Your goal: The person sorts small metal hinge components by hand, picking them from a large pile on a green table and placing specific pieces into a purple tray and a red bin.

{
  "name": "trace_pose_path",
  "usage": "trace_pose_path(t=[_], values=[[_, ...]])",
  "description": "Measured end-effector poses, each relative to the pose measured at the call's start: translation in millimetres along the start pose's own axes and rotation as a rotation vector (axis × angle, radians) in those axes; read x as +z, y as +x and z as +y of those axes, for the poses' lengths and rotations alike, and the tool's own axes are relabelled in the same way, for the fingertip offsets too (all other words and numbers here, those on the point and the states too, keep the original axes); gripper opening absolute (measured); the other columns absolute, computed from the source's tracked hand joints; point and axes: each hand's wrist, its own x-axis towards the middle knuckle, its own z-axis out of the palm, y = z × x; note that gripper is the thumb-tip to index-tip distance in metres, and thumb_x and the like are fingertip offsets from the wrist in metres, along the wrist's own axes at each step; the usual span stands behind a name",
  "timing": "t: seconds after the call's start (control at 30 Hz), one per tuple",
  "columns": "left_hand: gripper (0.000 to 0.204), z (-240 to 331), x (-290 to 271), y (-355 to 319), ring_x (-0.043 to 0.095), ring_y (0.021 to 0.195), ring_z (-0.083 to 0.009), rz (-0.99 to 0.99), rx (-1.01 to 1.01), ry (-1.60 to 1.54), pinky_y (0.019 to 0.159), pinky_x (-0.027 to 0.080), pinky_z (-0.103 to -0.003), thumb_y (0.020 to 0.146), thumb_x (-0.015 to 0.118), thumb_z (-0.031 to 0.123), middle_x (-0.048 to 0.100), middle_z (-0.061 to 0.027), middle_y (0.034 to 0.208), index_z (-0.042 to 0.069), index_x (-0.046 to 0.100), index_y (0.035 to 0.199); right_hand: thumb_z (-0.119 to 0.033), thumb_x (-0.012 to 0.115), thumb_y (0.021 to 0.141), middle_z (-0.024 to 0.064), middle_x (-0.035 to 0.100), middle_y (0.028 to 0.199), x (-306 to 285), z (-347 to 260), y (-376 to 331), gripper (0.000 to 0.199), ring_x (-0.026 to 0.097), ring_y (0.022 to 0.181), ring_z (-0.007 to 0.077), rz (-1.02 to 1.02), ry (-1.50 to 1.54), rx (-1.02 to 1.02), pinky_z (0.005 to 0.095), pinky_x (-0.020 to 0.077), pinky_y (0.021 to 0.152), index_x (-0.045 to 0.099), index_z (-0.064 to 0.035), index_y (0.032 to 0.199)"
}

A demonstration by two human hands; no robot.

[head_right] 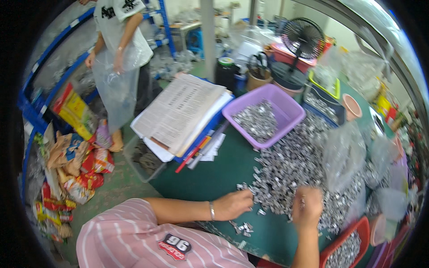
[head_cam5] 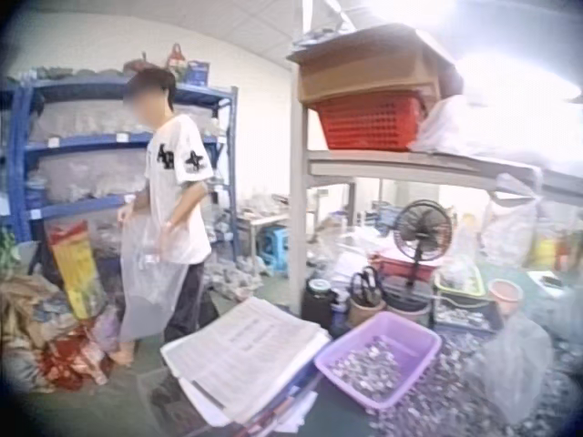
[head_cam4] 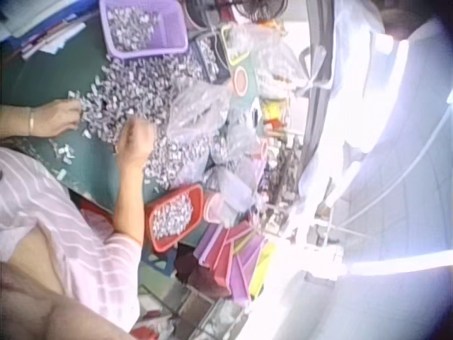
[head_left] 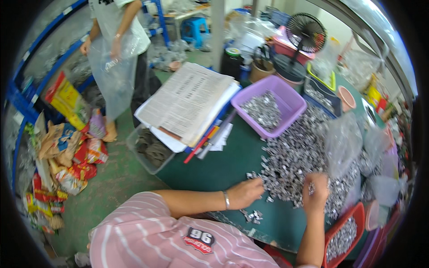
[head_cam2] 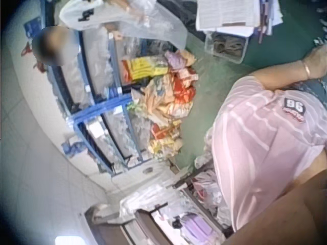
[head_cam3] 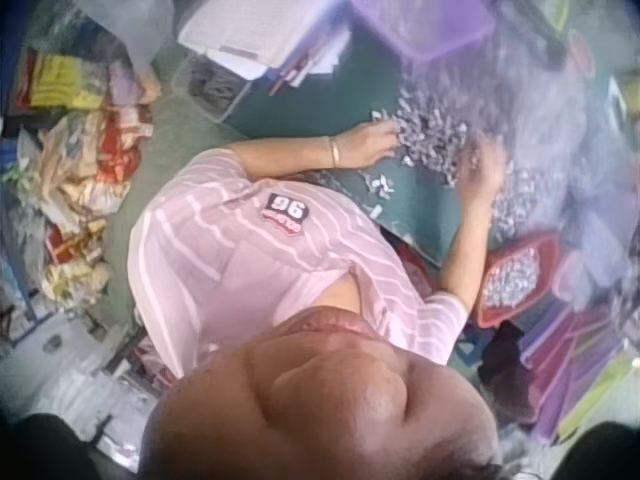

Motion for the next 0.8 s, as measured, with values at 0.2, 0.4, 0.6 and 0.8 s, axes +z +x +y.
trace_pose_path(t=[0.2, 0.4, 0.6, 0.8], values=[[0.007, 3.6, 2.5, -3.8, 0.054, 0.091, -0.0333, -0.023, 0.015, 0.045, 0.080, 0.046, -0.042, 0.079, 0.061, 0.005, 0.050, -0.0142, 0.093, 0.003, 0.057, 0.084, 0.006, 0.065, 0.076, 0.0168, 0.061, 0.094, 35.9, -57.2, -47.7, 0.017, 0.059, 0.086, 0.0368, -0.415, 0.230, 0.004, 0.0418, 0.0493, 0.075, 0.066, 0.0007, 0.092], [0.012, 3.2, 6.0, -9.6, 0.056, 0.088, -0.0342, -0.083, -0.062, 0.098, 0.075, 0.048, -0.043, 0.075, 0.063, 0.006, 0.052, -0.0158, 0.093, 0.001, 0.056, 0.083, 0.008, 0.061, 0.080, 0.0206, 0.058, 0.101, 28.9, -62.6, -59.2, 0.019, 0.058, 0.093, 0.0395, -0.437, 0.232, 0.193, 0.0418, 0.0486, 0.081, 0.063, 0.0046, 0.098], [0.013, 7.3, 16.1, -4.3, 0.056, 0.086, -0.0338, -0.060, 0.033, 0.046, 0.073, 0.049, -0.043, 0.075, 0.062, 0.007, 0.052, -0.0154, 0.092, 0.001, 0.054, 0.084, 0.006, 0.061, 0.082, 0.0216, 0.057, 0.102, 26.9, -56.4, -82.1, 0.022, 0.057, 0.095, 0.0408, -0.408, 0.229, 0.227, 0.0449, 0.0474, 0.083, 0.060, 0.0046, 0.104], [0.010, 4.6, -6.9, -15.2, 0.056, 0.081, -0.0346, -0.013, 0.117, 0.080, 0.074, 0.045, -0.045, 0.073, 0.063, 0.007, 0.055, -0.0128, 0.084, 0.007, 0.059, 0.083, 0.006, 0.064, 0.083, 0.0201, 0.061, 0.096, 29.3, -63.7, -71.9, 0.023, 0.062, 0.084, 0.0374, -0.351, 0.234, 0.363, 0.0405, 0.0512, 0.074, 0.064, 0.0004, 0.105]])
